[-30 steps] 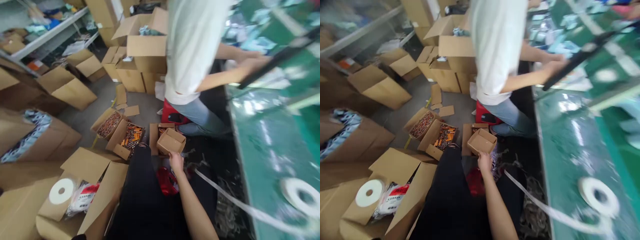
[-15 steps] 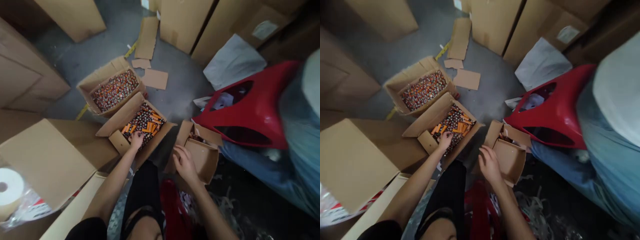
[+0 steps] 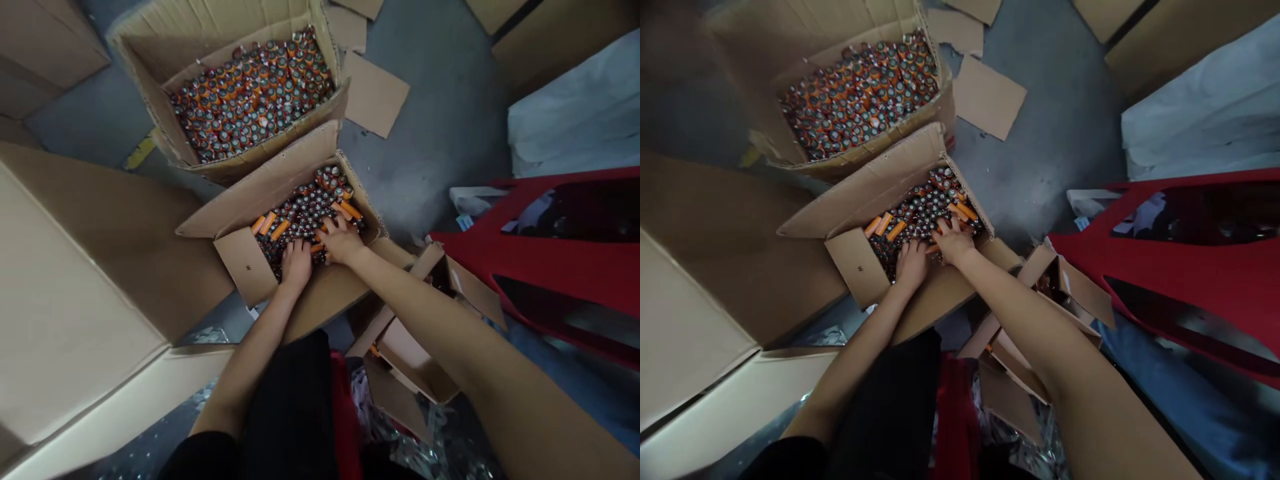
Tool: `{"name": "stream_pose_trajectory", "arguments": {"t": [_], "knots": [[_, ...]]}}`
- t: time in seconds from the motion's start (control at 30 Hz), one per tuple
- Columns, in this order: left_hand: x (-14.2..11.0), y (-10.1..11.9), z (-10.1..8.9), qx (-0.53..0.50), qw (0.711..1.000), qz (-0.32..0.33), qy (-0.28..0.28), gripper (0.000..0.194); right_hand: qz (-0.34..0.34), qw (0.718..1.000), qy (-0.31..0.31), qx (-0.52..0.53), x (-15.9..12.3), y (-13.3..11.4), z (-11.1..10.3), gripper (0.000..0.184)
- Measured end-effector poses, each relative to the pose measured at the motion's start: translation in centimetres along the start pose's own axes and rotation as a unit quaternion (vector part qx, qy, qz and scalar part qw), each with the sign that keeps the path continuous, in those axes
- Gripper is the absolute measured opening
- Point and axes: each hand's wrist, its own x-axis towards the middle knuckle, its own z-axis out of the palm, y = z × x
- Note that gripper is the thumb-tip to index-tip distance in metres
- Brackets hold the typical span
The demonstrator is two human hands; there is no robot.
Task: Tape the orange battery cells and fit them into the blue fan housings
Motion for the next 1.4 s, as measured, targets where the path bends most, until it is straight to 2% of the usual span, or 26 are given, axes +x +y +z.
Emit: {"name": "stream_pose_trajectory", "arguments": {"t": [0.17,0.33,0.43,0.5,0.6,0.73,0.8,0.87,0.97,1.03,1.1,1.2,1.4], "knots": [[-3.0,-0.6,-2.3,0.07,0.994,-0.071,0.036,0.036,-0.008,0.998,0.06,0.019,-0.7,1.0,1.3,0.073],[-9.0,-4.2,-5.0,0.131,0.982,-0.132,0.01,0.036,-0.029,0.998,0.047,0.034,0.1,0.8,1.6,0.086],[-10.6,-5.3,-5.5,0.154,0.978,-0.139,-0.026,0.034,-0.021,0.998,0.051,0.034,0.6,0.5,1.8,0.088],[-9.9,-4.7,-5.8,0.146,0.976,-0.153,-0.053,0.034,-0.017,0.997,0.062,0.034,0.8,0.3,2.0,0.084],[-6.9,-2.9,-7.1,0.072,0.976,-0.188,-0.079,0.037,-0.021,0.996,0.077,0.043,0.8,0.1,2.4,0.078],[-1.5,-1.1,-10.2,0.026,0.982,-0.182,-0.053,0.043,-0.019,0.994,0.094,0.049,0.9,0.2,2.9,0.067],[1.2,-1.1,-11.2,0.048,0.988,-0.146,-0.029,0.045,-0.024,0.994,0.101,0.045,0.9,0.3,2.9,0.061],[3.7,-1.7,-11.5,0.078,0.988,-0.128,-0.027,0.047,-0.034,0.992,0.107,0.048,0.8,0.4,2.7,0.058],[6.2,-3.3,-10.4,0.118,0.98,-0.139,-0.082,0.048,-0.047,0.991,0.108,0.066,0.6,0.4,2.5,0.056],[7.0,-4.5,-9.1,0.132,0.976,-0.123,-0.121,0.048,-0.054,0.99,0.105,0.073,0.6,0.5,2.4,0.053],[7.3,-5.5,-7.7,0.134,0.978,-0.093,-0.134,0.048,-0.055,0.991,0.097,0.074,0.7,0.6,2.4,0.056],[7.2,-6.3,-6.5,0.126,0.982,-0.081,-0.115,0.046,-0.051,0.992,0.091,0.071,0.9,0.7,2.5,0.063],[6.3,-5.2,-6.3,0.087,0.989,-0.104,-0.053,0.05,-0.034,0.991,0.103,0.081,0.9,0.6,2.5,0.053]]}}
